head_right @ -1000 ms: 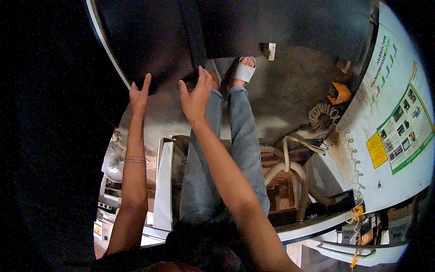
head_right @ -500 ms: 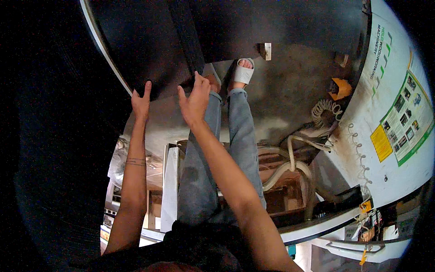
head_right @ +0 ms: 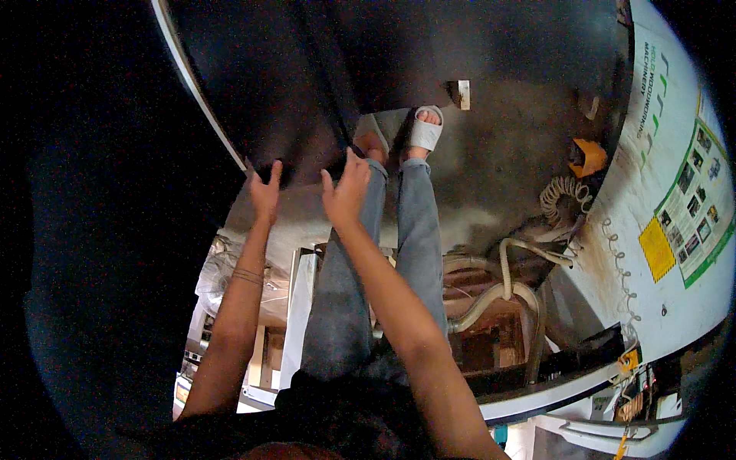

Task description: The person uses a yellow utility knife to cut a dark rectangular panel on a white workbench. They then lift the cut panel and place it onto a stack of similar panels on the floor. This process is repeated with another panel.

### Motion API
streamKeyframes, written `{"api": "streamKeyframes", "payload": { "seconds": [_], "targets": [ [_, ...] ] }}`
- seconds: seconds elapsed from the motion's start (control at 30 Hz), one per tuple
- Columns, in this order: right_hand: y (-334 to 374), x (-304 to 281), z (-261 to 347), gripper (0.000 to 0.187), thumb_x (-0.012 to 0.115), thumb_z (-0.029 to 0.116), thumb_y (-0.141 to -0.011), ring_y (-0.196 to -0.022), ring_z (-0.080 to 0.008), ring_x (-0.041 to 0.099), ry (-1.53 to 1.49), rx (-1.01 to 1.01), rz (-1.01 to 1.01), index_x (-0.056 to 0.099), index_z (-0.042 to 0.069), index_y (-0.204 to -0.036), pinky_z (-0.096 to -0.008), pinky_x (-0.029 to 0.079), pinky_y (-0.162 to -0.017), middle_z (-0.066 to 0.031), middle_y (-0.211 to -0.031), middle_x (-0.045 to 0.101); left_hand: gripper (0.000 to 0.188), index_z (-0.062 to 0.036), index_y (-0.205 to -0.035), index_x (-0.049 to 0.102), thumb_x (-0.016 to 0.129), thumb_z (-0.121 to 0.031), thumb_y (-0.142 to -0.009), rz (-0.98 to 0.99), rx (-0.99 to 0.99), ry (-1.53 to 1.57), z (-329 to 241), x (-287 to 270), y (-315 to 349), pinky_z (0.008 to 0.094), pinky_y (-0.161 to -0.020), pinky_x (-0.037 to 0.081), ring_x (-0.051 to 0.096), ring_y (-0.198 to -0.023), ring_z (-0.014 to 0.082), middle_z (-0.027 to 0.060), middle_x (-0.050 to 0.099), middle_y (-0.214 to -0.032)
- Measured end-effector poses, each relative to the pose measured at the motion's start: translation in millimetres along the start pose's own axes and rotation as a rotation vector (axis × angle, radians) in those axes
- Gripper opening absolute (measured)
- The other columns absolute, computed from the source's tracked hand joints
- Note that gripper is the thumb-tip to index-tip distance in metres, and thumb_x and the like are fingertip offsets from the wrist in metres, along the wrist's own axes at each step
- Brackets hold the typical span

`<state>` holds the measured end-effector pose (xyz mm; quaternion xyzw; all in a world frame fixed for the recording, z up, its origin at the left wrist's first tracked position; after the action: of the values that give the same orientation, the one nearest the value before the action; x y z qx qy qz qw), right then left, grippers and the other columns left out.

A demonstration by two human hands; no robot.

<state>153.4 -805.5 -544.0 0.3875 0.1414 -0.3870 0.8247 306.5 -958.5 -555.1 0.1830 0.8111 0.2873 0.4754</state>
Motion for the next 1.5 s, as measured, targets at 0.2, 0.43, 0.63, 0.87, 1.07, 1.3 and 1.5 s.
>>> {"api": "streamKeyframes", "payload": {
  "seconds": [0.2, 0.43, 0.63, 0.87, 1.07, 1.3, 1.5],
  "targets": [
    [24.7, -33.4, -40.0, 0.069, 0.078, 0.016, -0.093, -0.133, -0.0477, 0.049, 0.045, -0.025, 0.025, 0.047, -0.006, -0.151, -0.0526, 0.037, -0.117, -0.0288, -0.140, 0.055, 0.079, 0.0075, -0.133, 0.063, 0.076, -0.060, -0.095, -0.001, -0.061, -0.040, 29.7, 35.9, 55.7, 0.0419, -0.101, 0.051, 0.068, -0.117, 0.0353, 0.0227, 0.072, -0.127],
    [33.4, -89.1, -101.2, 0.072, 0.084, 0.022, -0.094, -0.133, -0.0393, 0.055, -0.049, 0.069, -0.029, 0.048, -0.005, -0.150, -0.0469, 0.043, -0.114, -0.0218, -0.146, 0.056, 0.106, 0.0177, -0.144, 0.049, 0.073, -0.071, -0.091, 0.137, -0.184, 0.011, 42.5, 97.1, 110.5, 0.0469, -0.115, 0.044, 0.056, -0.138, 0.0484, 0.0378, 0.059, -0.144],
    [51.8, -71.1, -145.4, 0.066, 0.081, 0.038, -0.099, -0.115, -0.0204, 0.061, -0.896, 0.824, -0.085, 0.051, 0.001, -0.145, -0.0334, 0.049, -0.096, -0.0037, -0.128, 0.065, 0.104, 0.0182, -0.149, 0.042, 0.071, -0.066, -0.095, 0.168, -0.274, 0.064, 6.4, 157.4, 156.8, 0.0460, -0.119, 0.040, 0.051, -0.142, 0.0479, 0.0387, 0.052, -0.150],
    [25.3, -90.9, -163.4, 0.073, 0.078, 0.052, -0.098, -0.116, -0.0183, 0.063, -1.068, 0.793, 0.050, 0.052, 0.004, -0.147, -0.0374, 0.055, -0.094, -0.0037, -0.137, 0.063, 0.080, 0.0071, -0.141, 0.057, 0.061, -0.064, -0.103, 0.572, -0.111, -0.067, -19.2, 159.9, 149.3, 0.0449, -0.109, 0.048, 0.064, -0.125, 0.0406, 0.0270, 0.069, -0.132],
    [21.4, -169.1, -167.1, 0.089, 0.081, 0.056, -0.094, -0.132, -0.0264, 0.056, -0.916, 0.970, -0.140, 0.046, -0.005, -0.149, -0.0447, 0.049, -0.111, -0.0118, -0.151, 0.053, 0.071, -0.0027, -0.141, 0.063, 0.049, -0.065, -0.108, 0.580, -0.231, 0.304, -74.9, 89.0, 91.4, 0.0430, -0.106, 0.052, 0.067, -0.123, 0.0279, 0.0135, 0.069, -0.135],
    [89.3, -287.4, -106.8, 0.087, 0.082, 0.053, -0.094, -0.125, -0.0264, 0.061, -0.792, 0.714, -0.424, 0.054, -0.010, -0.147, -0.0399, 0.048, -0.113, -0.0144, -0.147, 0.060, 0.116, 0.0036, -0.164, 0.032, 0.050, -0.087, -0.093, 0.424, -0.151, 0.534, -228.9, 6.1, -18.3, 0.0487, -0.114, 0.048, 0.057, -0.140, 0.0348, 0.0203, 0.047, -0.163],
    [198.9, -337.3, -16.6, 0.069, 0.080, 0.037, -0.100, -0.124, -0.0273, 0.062, -0.559, 0.565, -0.725, 0.057, -0.009, -0.146, -0.0389, 0.048, -0.110, -0.0161, -0.145, 0.063, 0.119, 0.0057, -0.167, 0.027, 0.048, -0.087, -0.095, 0.436, -0.197, 0.586, -307.9, 11.7, -32.5, 0.0489, -0.125, 0.031, 0.037, -0.155, 0.0337, 0.0185, 0.036, -0.170]
  ]
}}
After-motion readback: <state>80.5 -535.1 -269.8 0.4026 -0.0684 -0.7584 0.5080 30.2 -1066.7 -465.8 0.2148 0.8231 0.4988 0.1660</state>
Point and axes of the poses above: each hand's wrist, its own y-axis away from the middle knuckle, its own x-axis out of the palm, z = x × y, the point moved 3 cm from there along -y, towards the middle knuckle
